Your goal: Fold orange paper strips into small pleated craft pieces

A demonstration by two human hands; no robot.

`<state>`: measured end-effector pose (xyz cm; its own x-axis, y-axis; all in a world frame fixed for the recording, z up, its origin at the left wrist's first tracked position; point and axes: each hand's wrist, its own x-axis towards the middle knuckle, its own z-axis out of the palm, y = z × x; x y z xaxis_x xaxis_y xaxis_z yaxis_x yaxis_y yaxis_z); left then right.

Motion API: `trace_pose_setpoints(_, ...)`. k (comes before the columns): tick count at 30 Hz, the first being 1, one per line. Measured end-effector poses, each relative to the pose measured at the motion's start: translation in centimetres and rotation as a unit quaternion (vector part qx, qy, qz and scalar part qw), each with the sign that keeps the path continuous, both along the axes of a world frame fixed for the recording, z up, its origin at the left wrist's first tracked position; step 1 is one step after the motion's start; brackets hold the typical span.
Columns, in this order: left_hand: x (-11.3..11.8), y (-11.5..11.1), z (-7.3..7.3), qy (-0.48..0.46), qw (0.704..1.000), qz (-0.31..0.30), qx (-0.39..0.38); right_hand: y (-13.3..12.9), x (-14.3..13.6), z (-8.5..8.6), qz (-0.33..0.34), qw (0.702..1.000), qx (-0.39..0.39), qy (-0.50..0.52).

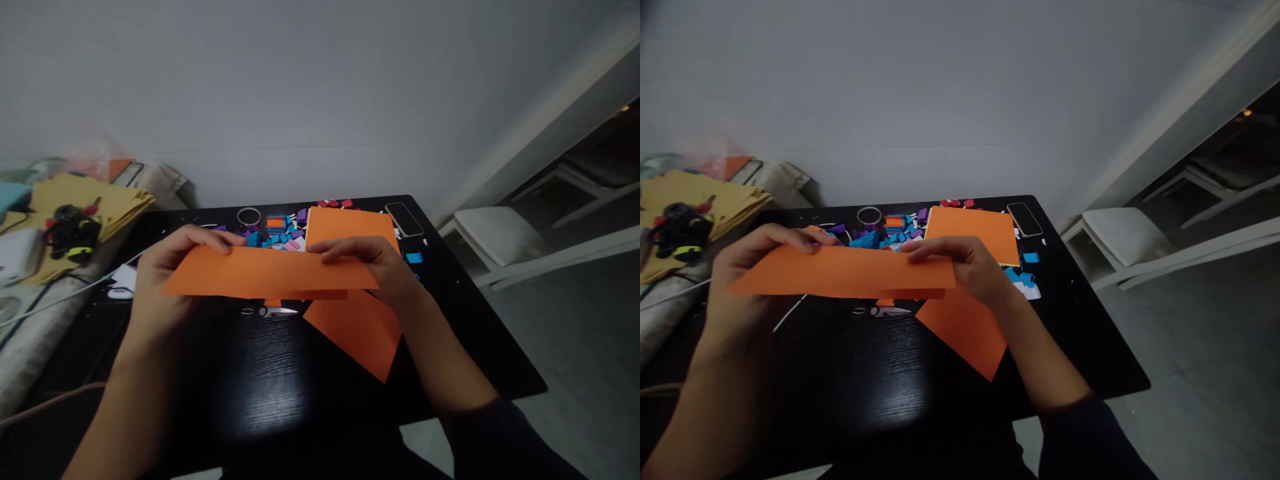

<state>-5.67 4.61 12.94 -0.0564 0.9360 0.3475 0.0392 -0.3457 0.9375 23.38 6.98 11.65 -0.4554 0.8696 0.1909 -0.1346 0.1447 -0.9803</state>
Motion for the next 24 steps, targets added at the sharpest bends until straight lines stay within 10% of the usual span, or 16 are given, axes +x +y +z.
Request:
trace_pose_setpoints(8, -0.1, 0.1, 0.0, 0.011, 0.999, 0.02, 0.025, 1.0, 1.3, 0.3, 0.161, 0.985, -0.059, 0.025)
trace_pose_setpoints(17, 0.1, -0.2, -0.1, 0.111, 0.988, -0.103, 0.016, 0.9, 1.6, 1.0, 0.369, 0.929, -0.043, -0.007)
trace_pose_setpoints(24, 0.9, -0.5, 0.1, 0.086, 0.984, -0.159, 0.003, 1.0, 1.3, 0.7, 0.398, 0.916, -0.045, -0.029)
